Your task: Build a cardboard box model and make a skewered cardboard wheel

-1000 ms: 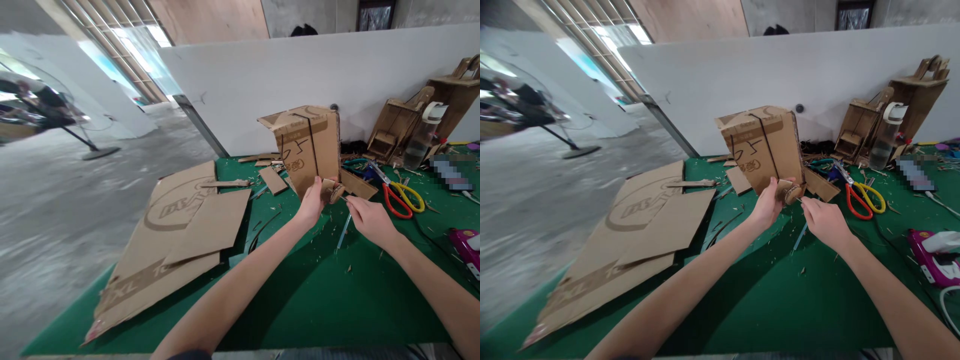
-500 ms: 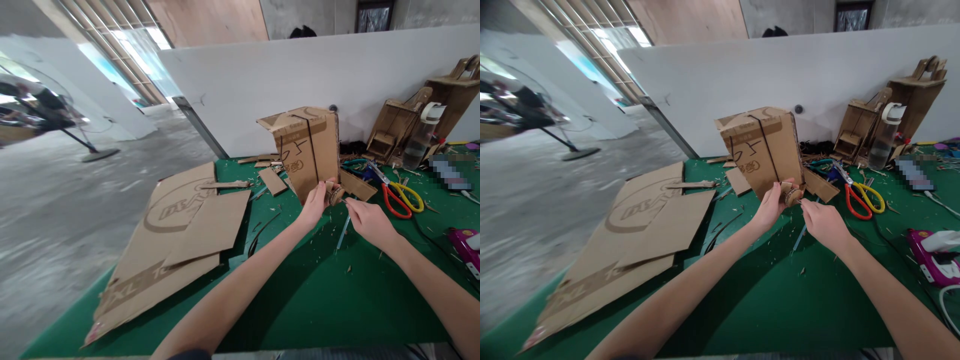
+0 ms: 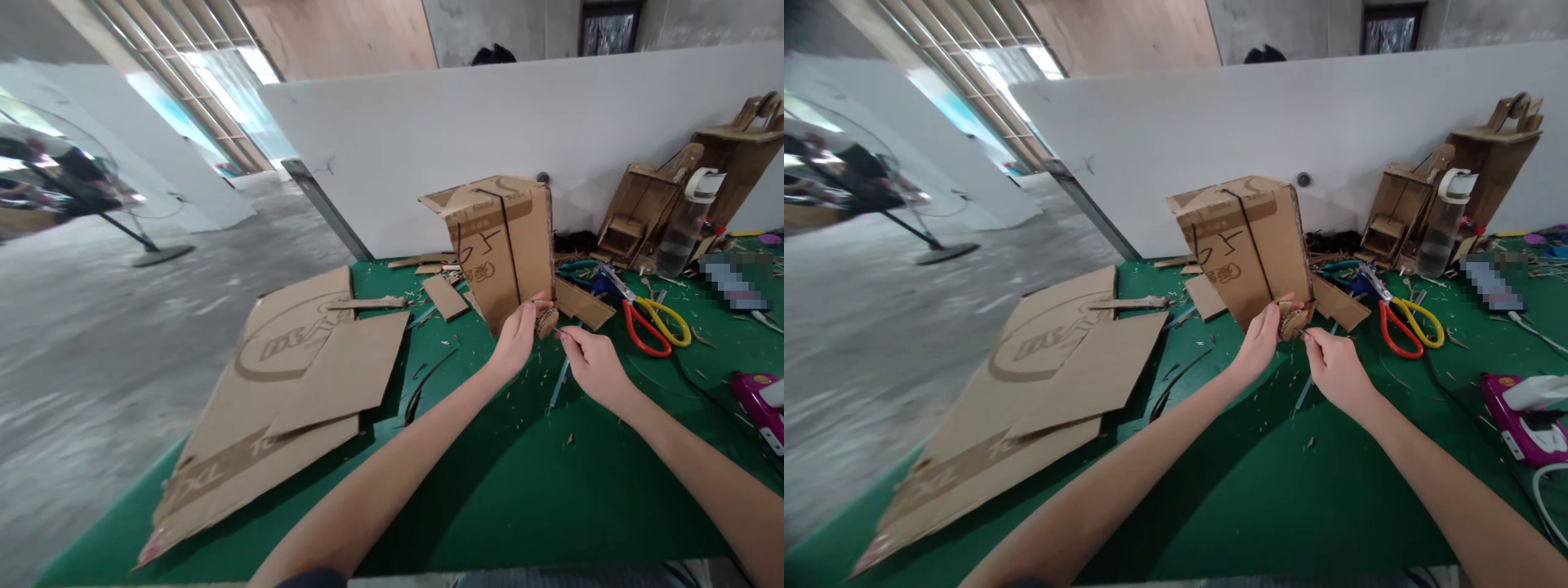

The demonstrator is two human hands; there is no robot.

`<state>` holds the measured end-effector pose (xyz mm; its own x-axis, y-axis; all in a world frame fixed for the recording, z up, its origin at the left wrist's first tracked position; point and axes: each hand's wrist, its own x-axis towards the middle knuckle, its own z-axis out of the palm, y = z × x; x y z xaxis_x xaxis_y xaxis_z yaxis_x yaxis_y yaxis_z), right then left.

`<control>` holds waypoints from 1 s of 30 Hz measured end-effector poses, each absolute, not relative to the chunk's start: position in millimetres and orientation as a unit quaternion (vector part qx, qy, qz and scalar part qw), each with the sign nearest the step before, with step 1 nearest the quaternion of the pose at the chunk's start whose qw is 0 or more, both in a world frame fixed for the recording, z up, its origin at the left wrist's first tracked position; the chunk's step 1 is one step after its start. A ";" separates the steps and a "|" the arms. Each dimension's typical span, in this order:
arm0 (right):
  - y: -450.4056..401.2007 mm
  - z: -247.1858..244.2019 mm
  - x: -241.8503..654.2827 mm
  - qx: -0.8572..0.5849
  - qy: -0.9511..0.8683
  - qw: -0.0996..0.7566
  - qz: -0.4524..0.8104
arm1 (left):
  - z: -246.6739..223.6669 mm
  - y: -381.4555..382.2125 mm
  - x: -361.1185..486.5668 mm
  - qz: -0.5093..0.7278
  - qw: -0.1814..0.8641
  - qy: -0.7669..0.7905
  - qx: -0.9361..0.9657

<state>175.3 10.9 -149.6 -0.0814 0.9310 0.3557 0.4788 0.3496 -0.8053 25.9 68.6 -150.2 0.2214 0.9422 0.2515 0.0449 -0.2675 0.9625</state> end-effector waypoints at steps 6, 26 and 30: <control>12.6 -149.8 165.9 -0.445 -0.387 0.520 0.618 | -154.6 66.6 28.0 0.499 0.420 0.388 0.651; 14.5 -158.7 179.3 -0.512 -0.731 0.406 0.196 | -156.4 64.7 34.5 0.509 0.503 0.403 0.571; 12.8 -151.2 168.2 -0.502 -0.507 0.489 0.503 | -160.3 64.9 32.4 0.522 0.430 0.408 0.614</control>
